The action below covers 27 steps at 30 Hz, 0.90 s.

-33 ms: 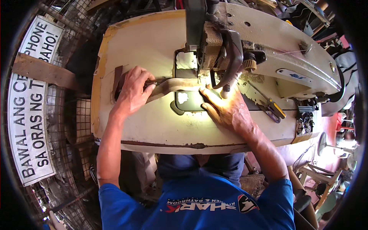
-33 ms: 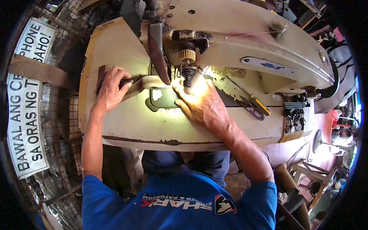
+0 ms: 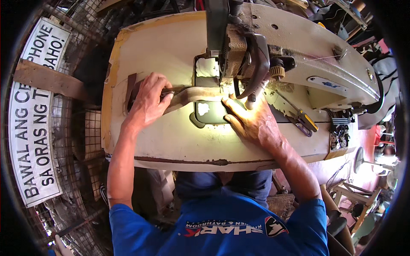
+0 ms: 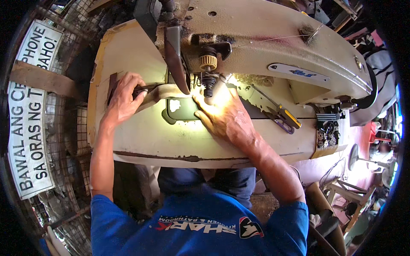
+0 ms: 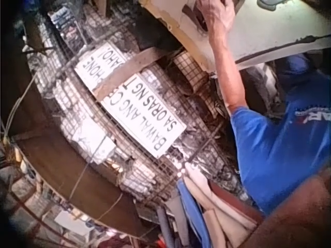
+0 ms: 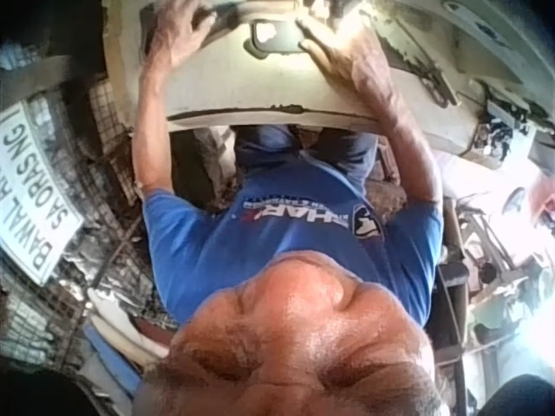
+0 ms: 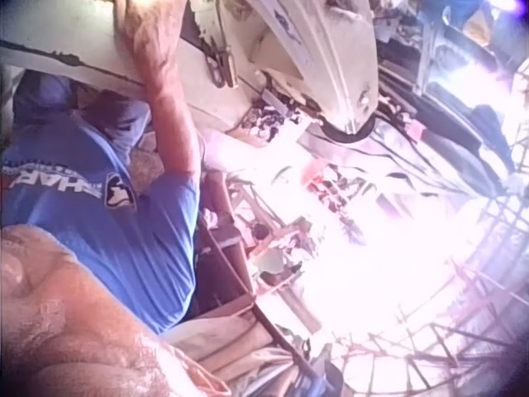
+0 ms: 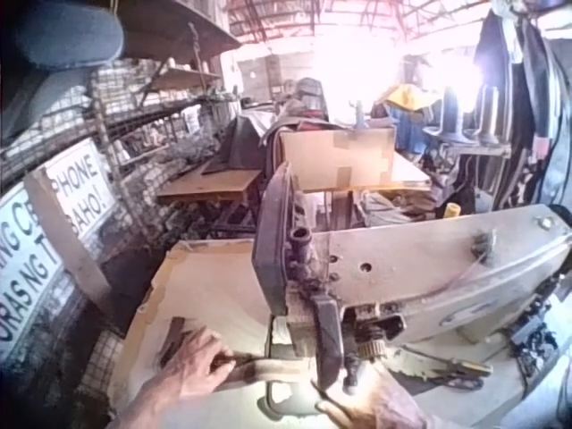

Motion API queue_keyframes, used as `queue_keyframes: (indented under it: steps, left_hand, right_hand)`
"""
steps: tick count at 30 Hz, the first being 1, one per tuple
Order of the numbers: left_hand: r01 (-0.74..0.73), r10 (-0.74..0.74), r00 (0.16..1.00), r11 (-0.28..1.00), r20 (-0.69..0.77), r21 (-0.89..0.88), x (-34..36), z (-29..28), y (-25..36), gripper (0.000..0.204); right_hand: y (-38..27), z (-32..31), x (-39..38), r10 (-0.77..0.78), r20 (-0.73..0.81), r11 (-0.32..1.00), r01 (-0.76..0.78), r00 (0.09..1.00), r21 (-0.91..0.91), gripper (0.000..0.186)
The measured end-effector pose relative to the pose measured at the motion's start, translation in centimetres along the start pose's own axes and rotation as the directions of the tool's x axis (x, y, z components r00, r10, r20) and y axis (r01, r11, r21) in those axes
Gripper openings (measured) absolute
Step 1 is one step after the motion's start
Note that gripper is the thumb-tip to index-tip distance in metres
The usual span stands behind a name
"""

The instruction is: The person is marking and sewing a leather pouch in a workshop.

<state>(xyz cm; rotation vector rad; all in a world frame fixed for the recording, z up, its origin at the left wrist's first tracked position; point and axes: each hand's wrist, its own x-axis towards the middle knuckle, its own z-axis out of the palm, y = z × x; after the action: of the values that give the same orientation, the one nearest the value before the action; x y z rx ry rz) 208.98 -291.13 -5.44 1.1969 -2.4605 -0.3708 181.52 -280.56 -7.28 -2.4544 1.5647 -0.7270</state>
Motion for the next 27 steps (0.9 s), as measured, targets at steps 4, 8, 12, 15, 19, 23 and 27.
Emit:
queue_keyframes:
  steps: [4, 8, 12, 15, 19, 23, 27]
  left_hand:
    - [0.099, -0.081, 0.986, 0.988, 0.147, -0.12, 1.1, -1.7, 1.0, 0.019]
    - [0.19, -0.149, 0.947, 0.974, 0.286, -0.124, 1.9, -3.0, 2.3, 0.021]
    - [0.173, -0.169, 0.919, 0.985, 0.355, 0.023, 1.8, -2.6, 2.0, 0.022]
    - [0.0, -0.017, 0.965, 0.998, 0.263, 0.066, 0.4, -1.4, 1.8, 0.029]
    - [-0.002, -0.018, 0.99, 0.99, 0.139, 0.139, -2.1, 0.5, 2.2, 0.038]
    - [-0.082, 0.111, 0.99, 0.954, -0.085, 0.289, -3.7, 1.7, 1.4, 0.048]
    - [-0.078, 0.109, 0.988, 0.963, -0.109, 0.257, -3.6, 1.6, 0.8, 0.048]
  right_hand:
    - [0.1, -0.1, -0.1, -0.01, -0.002, 1.0, 0.01, 1.0, -0.028, 0.038]
    - [0.1, 0.0, -0.3, 0.01, 0.009, 1.0, -0.009, 1.0, -0.018, 0.038]
    - [0.3, 0.1, -0.3, -0.01, 0.011, 1.0, 0.01, 1.0, -0.013, 0.038]
    - [0.2, 0.1, -0.3, -0.019, -0.014, 1.0, 0.018, 1.0, -0.012, 0.039]
    - [0.6, 0.2, -0.3, -0.073, -0.06, 0.994, 0.068, 0.995, -0.089, 0.038]
    - [0.4, 0.1, -0.4, -0.022, 0.008, 0.999, 0.023, 1.0, -0.029, 0.04]
    - [0.4, 0.1, -0.4, 0.004, 0.04, 0.999, -0.002, 0.999, -0.054, 0.042]
